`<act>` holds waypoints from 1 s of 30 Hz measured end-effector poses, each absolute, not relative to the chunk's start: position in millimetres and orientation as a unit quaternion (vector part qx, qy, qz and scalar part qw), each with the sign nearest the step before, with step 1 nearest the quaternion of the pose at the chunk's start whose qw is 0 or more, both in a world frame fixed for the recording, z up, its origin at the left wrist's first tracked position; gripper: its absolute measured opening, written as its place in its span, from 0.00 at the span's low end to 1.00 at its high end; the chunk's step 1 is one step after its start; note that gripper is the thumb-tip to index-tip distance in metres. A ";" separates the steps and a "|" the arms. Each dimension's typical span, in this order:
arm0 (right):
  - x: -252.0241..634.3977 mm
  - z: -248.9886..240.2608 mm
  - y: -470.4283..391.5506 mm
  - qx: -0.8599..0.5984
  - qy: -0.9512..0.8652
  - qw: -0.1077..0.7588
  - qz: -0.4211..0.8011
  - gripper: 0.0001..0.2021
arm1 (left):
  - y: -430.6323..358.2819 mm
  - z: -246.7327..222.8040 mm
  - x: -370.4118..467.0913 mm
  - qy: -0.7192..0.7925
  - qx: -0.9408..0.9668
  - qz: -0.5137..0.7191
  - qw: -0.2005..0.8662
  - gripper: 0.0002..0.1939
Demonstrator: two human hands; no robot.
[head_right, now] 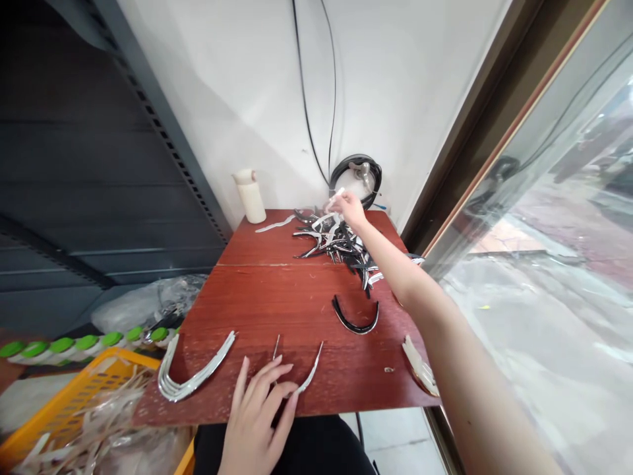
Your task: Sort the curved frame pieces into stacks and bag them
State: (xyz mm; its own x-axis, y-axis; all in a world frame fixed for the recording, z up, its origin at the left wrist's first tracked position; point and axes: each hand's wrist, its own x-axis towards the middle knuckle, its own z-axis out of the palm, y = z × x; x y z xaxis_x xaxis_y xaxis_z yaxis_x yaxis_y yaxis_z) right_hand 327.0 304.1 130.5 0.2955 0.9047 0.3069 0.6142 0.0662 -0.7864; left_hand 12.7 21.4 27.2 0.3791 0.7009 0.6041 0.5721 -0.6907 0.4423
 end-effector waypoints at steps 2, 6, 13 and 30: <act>332.7 149.8 287.2 -0.626 -0.544 0.491 0.267 0.10 | 19.8 26.4 14.6 0.392 0.819 0.410 0.090 0.06; 343.4 184.9 227.2 -0.576 -0.508 0.438 0.467 0.06 | 18.7 23.8 13.7 0.400 0.822 0.394 0.091 0.05; 363.1 223.7 111.0 -0.633 -0.556 0.238 0.484 0.07 | 24.8 13.6 8.6 0.359 0.856 0.371 0.022 0.05; 377.6 137.8 25.8 -0.708 -0.616 -0.143 0.314 0.09 | 27.2 -0.9 17.4 0.385 0.829 0.406 0.000 0.06</act>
State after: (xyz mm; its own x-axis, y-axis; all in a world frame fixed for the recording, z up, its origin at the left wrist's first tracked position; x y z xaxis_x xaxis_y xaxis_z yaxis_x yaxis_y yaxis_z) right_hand 377.6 25.8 137.8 0.0443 0.7830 -0.6204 0.9622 -0.2004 -0.1843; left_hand 17.4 27.2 -0.9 0.3735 0.6385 0.6729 0.6381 -0.7033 0.3132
